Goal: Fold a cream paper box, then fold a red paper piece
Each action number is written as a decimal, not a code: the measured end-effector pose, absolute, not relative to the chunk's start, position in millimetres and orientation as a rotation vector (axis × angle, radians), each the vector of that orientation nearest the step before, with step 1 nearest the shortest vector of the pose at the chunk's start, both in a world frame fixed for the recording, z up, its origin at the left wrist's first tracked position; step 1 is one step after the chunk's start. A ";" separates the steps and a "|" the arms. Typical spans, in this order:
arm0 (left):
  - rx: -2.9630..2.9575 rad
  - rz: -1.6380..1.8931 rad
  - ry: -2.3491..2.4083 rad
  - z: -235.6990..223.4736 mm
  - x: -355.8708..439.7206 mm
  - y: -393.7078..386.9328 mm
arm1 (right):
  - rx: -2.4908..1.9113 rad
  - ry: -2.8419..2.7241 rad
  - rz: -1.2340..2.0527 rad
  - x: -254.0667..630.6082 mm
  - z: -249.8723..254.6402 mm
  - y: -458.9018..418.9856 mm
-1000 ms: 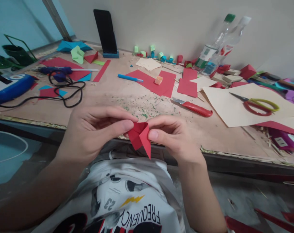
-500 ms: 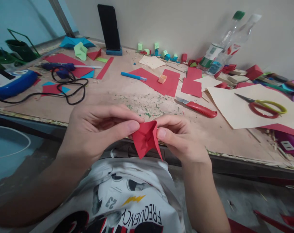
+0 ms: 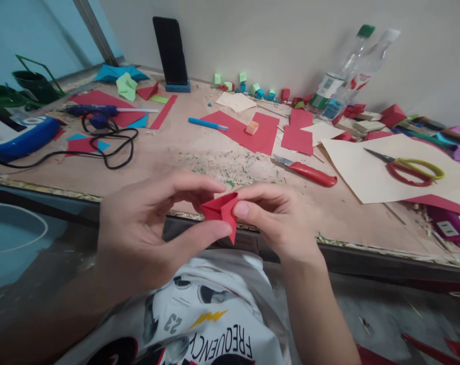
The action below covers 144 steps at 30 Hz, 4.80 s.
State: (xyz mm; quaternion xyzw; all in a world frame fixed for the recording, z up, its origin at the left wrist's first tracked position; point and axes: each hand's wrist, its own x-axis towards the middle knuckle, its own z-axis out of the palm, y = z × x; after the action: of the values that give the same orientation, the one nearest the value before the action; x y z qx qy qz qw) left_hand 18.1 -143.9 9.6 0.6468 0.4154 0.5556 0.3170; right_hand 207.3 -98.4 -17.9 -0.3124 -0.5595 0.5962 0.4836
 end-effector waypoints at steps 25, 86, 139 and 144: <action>1.857 1.442 1.160 -0.1 13.5 -135.8 | -0.862 -1.399 1.136 199.1 -17.4 -110.0; 1.707 1.257 1.023 -6.5 4.1 -116.4 | -0.961 -1.628 1.170 196.6 -12.4 -110.1; 1.177 1.248 0.974 -16.2 15.9 -108.5 | -1.055 -1.323 1.532 197.3 -9.1 -97.2; 1.356 1.320 1.060 -18.5 10.1 -110.8 | -1.065 -1.342 1.522 194.9 -5.6 -97.4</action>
State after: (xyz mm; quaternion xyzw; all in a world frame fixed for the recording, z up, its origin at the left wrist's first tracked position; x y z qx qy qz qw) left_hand 10.1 -110.8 -18.5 0.5526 0.4319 0.5380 0.4675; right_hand 194.9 -97.4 -5.6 -0.4235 -0.5336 0.6050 0.4121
